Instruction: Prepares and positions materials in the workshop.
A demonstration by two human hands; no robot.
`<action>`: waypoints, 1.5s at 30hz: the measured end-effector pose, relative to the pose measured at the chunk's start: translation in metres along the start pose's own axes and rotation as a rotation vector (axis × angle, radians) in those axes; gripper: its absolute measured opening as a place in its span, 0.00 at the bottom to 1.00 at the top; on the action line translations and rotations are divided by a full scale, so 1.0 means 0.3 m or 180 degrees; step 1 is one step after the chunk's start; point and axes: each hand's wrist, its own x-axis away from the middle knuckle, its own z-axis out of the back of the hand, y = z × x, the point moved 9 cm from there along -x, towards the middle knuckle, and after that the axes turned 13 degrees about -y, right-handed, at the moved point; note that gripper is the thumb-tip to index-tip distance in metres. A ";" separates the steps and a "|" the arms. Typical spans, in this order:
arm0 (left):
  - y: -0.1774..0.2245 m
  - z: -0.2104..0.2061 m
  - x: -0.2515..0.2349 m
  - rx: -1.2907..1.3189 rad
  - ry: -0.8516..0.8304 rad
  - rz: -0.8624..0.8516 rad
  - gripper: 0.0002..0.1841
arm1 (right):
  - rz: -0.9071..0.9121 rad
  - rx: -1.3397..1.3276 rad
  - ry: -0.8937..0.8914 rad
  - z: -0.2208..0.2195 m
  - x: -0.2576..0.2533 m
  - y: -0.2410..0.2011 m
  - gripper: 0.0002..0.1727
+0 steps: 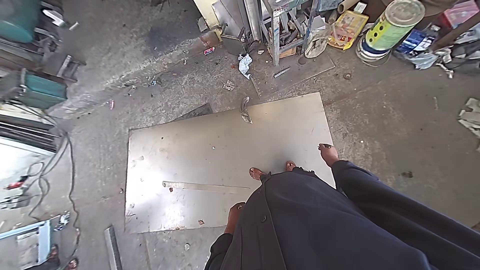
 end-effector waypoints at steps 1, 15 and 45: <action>-0.002 -0.001 -0.001 0.0018 0.0000 -0.0008 0.16 | -0.0001 -0.0002 0.0006 0.000 -0.001 0.000 0.26; -0.017 -0.003 -0.016 -0.0032 0.0011 -0.0029 0.15 | 0.0053 0.0052 -0.0009 -0.003 0.002 -0.007 0.26; 0.025 0.000 0.030 -0.0084 -0.0022 -0.0058 0.15 | 0.0030 0.0070 -0.0031 -0.012 0.011 -0.010 0.25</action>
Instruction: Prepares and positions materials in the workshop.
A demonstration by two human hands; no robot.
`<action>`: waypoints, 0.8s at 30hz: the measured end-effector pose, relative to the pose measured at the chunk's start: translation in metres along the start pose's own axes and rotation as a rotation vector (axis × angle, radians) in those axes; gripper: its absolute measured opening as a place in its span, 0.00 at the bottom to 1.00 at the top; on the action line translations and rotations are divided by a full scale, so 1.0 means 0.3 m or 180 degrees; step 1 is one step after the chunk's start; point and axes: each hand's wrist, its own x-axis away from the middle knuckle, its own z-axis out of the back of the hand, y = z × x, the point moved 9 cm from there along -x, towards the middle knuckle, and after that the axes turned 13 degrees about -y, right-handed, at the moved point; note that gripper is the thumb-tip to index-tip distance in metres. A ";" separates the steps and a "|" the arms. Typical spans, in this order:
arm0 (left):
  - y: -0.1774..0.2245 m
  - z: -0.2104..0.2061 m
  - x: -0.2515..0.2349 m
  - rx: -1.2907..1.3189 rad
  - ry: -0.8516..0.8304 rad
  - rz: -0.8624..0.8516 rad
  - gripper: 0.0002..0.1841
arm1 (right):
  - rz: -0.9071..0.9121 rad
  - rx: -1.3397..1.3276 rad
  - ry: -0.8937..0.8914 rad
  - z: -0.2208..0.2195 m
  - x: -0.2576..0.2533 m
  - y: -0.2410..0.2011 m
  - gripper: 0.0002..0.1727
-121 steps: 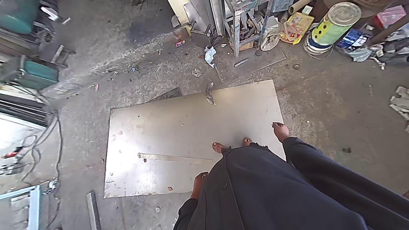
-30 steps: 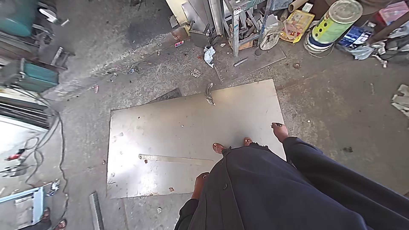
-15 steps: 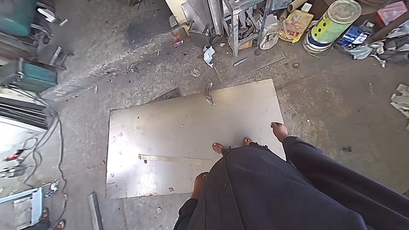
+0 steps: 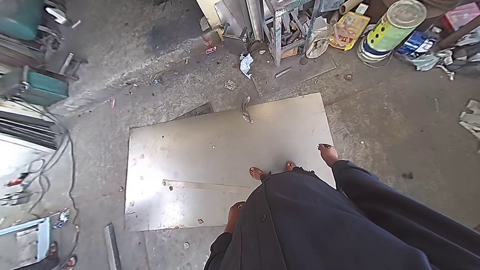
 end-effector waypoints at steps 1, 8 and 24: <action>-0.004 -0.001 -0.003 -0.0012 0.0003 0.0000 0.15 | 0.0010 0.0006 -0.0003 -0.001 0.000 -0.001 0.25; -0.032 -0.007 -0.023 -0.0017 0.0020 0.0008 0.15 | 0.0037 0.0058 -0.0028 -0.005 -0.007 -0.002 0.26; -0.020 -0.006 -0.010 0.0127 0.0039 0.0069 0.15 | 0.0056 0.0027 -0.0004 -0.004 -0.018 0.003 0.25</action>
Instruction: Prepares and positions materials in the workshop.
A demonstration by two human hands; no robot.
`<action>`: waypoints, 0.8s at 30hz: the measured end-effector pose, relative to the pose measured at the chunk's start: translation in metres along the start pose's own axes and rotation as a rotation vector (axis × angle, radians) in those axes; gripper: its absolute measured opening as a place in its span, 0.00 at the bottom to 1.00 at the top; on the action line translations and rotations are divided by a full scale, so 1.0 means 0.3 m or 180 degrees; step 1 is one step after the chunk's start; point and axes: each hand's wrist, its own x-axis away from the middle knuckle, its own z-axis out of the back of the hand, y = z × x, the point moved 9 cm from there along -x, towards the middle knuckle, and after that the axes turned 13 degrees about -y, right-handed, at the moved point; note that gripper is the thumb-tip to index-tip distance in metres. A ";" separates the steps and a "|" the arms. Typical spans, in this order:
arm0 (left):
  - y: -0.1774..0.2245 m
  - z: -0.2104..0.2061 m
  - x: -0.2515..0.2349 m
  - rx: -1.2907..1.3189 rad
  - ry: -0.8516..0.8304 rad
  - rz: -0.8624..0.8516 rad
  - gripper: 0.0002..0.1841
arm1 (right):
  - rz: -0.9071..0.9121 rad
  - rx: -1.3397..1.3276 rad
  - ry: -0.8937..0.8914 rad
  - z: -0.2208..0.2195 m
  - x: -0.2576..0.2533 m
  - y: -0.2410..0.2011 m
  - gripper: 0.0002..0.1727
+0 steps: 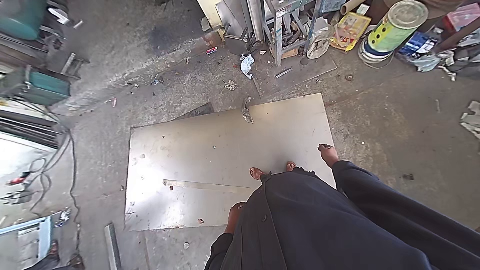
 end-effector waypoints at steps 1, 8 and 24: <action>-0.002 0.000 -0.003 -0.0005 -0.0002 -0.0011 0.15 | 0.0004 -0.0005 -0.0004 0.000 -0.002 0.000 0.25; -0.014 -0.003 -0.017 -0.0055 -0.0003 -0.0006 0.15 | -0.0006 0.0002 -0.0010 0.000 0.001 -0.007 0.25; 0.045 0.002 0.026 -0.0025 -0.0039 -0.0018 0.16 | -0.0019 0.0095 -0.0063 0.003 0.005 -0.008 0.26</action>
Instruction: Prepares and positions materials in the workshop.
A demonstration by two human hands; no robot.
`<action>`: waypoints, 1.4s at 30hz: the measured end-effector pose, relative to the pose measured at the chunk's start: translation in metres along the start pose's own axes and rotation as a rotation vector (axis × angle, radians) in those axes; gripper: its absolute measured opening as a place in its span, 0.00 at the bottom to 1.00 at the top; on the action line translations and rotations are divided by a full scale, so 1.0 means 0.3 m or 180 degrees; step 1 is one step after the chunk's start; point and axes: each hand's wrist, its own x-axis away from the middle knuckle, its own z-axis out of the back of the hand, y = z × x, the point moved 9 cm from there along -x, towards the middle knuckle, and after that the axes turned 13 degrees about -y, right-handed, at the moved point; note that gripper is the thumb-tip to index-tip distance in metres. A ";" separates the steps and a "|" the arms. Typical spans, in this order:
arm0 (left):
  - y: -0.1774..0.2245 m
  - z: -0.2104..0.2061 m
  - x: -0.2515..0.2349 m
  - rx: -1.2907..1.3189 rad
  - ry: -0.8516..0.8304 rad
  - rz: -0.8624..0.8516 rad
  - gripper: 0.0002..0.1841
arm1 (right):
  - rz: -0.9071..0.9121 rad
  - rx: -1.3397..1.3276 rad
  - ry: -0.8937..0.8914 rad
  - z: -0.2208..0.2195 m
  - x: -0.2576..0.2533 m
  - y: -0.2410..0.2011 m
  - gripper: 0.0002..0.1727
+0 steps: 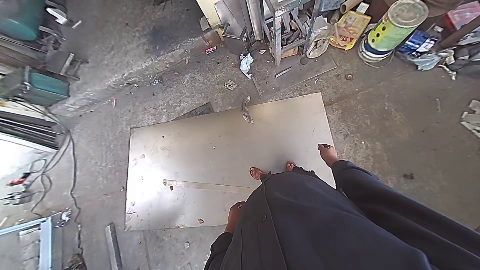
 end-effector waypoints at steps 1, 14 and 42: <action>0.001 -0.001 0.001 -0.0018 -0.0006 0.0009 0.16 | -0.0006 0.0000 -0.0012 -0.001 0.000 0.004 0.26; -0.149 -0.010 -0.136 0.0059 -0.0067 0.0068 0.20 | 0.0325 -0.3339 0.0218 0.139 -0.011 -0.250 0.20; -0.011 0.631 -0.209 0.0797 -0.0225 0.0207 0.18 | -0.0494 0.1381 -0.0820 -0.475 -0.052 -0.573 0.36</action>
